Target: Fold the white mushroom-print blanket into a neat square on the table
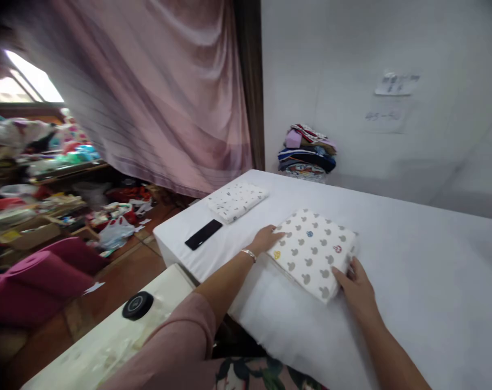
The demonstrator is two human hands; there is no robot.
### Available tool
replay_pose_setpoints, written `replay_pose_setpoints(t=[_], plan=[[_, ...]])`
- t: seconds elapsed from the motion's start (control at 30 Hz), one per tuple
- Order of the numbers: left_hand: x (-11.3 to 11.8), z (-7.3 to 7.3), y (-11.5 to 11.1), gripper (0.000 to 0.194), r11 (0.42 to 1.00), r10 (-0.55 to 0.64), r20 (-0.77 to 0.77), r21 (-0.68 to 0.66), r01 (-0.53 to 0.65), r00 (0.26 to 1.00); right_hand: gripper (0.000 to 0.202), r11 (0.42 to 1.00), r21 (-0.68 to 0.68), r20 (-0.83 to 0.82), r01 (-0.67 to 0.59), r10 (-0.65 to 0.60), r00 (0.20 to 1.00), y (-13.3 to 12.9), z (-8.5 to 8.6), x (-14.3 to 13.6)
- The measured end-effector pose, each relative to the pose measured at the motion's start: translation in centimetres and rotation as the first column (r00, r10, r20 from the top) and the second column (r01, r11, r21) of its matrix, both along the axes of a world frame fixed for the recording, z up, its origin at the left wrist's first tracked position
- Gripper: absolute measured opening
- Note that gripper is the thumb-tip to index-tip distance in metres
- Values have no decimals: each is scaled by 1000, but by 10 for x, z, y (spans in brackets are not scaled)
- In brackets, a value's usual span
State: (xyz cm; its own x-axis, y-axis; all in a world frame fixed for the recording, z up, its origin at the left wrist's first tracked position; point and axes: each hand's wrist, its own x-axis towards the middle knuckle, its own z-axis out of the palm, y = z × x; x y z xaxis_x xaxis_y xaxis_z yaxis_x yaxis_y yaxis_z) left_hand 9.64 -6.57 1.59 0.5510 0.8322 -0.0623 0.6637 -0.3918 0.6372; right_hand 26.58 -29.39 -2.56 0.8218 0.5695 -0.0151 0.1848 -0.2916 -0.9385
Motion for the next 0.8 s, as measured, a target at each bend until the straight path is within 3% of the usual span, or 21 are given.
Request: replay_pose_setpoints(t=[0.17, 0.3, 0.4, 0.53, 0.67, 0.8], plan=[[-14, -12, -19, 36, 995, 71, 241, 51, -86, 968, 73, 999, 39, -30, 16, -15, 999, -26, -1, -13], [-31, -26, -35, 35, 992, 75, 410, 66, -111, 909, 46, 994, 105, 269, -6, -23, 963, -45, 9, -31], [-44, -37, -40, 30, 993, 55, 493, 68, -101, 868, 31, 973, 114, 557, -199, 103, 824, -50, 17, -43], [-55, -48, -39, 32, 996, 10, 526, 74, -58, 850, 29, 913, -45, 776, -404, 287, 562, -47, 18, -50], [-58, -52, -39, 39, 995, -10, 533, 92, -46, 846, 31, 892, -192, 815, -410, 377, 439, -43, 13, -48], [-55, -47, -41, 36, 990, -25, 497, 135, -49, 867, 26, 915, -145, 872, -375, 298, 389, -39, 13, -44]])
